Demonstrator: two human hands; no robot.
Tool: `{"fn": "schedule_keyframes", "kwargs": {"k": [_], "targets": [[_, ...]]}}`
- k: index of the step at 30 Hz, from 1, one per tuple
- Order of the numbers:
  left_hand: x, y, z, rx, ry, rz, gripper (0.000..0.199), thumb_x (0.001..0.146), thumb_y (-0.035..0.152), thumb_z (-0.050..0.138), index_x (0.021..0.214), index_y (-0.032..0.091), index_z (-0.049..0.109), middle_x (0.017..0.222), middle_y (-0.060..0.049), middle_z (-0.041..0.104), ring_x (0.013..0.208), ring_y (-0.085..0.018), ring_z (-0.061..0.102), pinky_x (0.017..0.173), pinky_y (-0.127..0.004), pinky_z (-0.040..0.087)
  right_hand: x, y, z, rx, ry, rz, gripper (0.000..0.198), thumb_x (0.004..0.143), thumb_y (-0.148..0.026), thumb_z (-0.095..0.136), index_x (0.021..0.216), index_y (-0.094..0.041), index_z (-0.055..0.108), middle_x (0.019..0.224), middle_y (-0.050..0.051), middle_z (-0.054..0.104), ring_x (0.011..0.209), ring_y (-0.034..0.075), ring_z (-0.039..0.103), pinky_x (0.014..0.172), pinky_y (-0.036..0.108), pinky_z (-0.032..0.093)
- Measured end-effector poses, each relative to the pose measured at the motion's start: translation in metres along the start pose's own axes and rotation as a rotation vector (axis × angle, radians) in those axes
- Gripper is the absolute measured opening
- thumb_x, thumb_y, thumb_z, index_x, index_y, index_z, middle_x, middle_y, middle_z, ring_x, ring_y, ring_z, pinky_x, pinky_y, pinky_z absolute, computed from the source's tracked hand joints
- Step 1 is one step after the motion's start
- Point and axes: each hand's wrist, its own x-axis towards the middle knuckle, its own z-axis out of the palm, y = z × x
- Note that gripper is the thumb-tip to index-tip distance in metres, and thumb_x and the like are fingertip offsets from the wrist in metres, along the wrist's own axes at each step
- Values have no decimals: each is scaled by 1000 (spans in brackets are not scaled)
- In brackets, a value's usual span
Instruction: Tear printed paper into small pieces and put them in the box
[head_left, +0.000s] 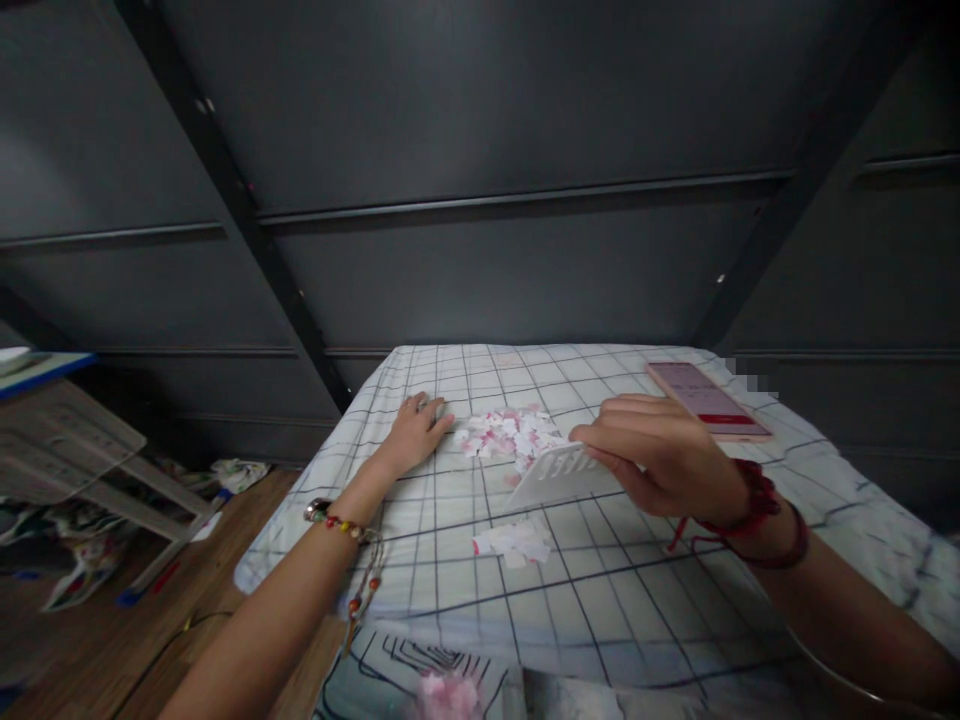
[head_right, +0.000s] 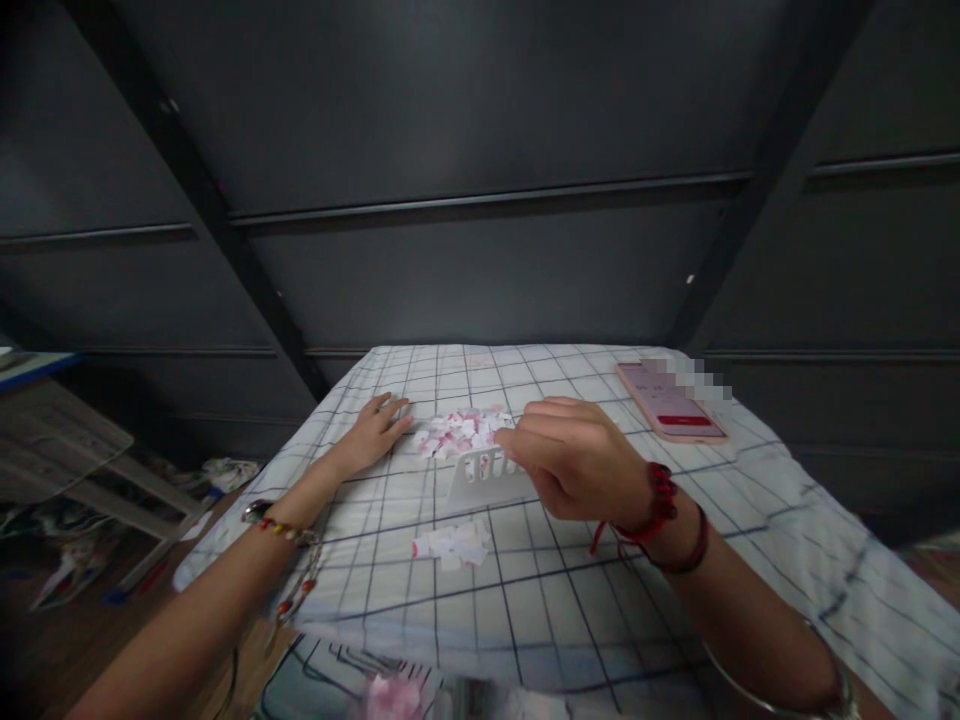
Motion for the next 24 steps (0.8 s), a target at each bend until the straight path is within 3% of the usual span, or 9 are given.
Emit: {"fn": "schedule_keyframes", "kwargs": {"k": [5, 11, 14, 18, 24], "targets": [[0, 1, -9, 22, -179, -110, 53, 90, 43, 24, 130, 10, 36, 138, -12, 37, 131, -28, 19, 104, -40, 19, 2, -1, 6, -39, 55, -38, 20, 84, -14, 38, 79, -15, 57, 58, 1, 52, 57, 12, 43, 56, 26, 35], [-17, 5, -26, 13, -320, -114, 61, 87, 50, 27, 132, 10, 34, 140, -14, 32, 130, -27, 22, 102, -34, 23, 8, -2, 7, -58, 21, -66, 25, 85, -16, 38, 77, -14, 61, 58, 2, 55, 57, 12, 47, 57, 24, 39], [-43, 7, -29, 23, -324, -104, 69, 86, 55, 26, 134, 5, 29, 140, -19, 29, 131, -28, 21, 102, -36, 22, 8, -4, 5, -55, 4, -63, 25, 85, -16, 38, 79, -13, 62, 62, 4, 58, 60, 13, 50, 59, 25, 41], [-85, 8, -25, 92, -211, -29, 69, 88, 54, 29, 135, 4, 30, 142, -22, 24, 131, -31, 18, 103, -41, 20, 7, -12, -1, -68, -86, -9, 25, 86, -19, 37, 84, -13, 62, 67, 4, 60, 65, 13, 53, 61, 26, 43], [-122, 11, -26, 114, -180, 7, 61, 90, 52, 27, 135, 12, 33, 143, -19, 22, 131, -34, 17, 101, -47, 21, 0, -20, -11, -150, -207, 5, 27, 89, -22, 35, 100, -15, 59, 78, 4, 64, 72, 14, 59, 65, 27, 46]]}}
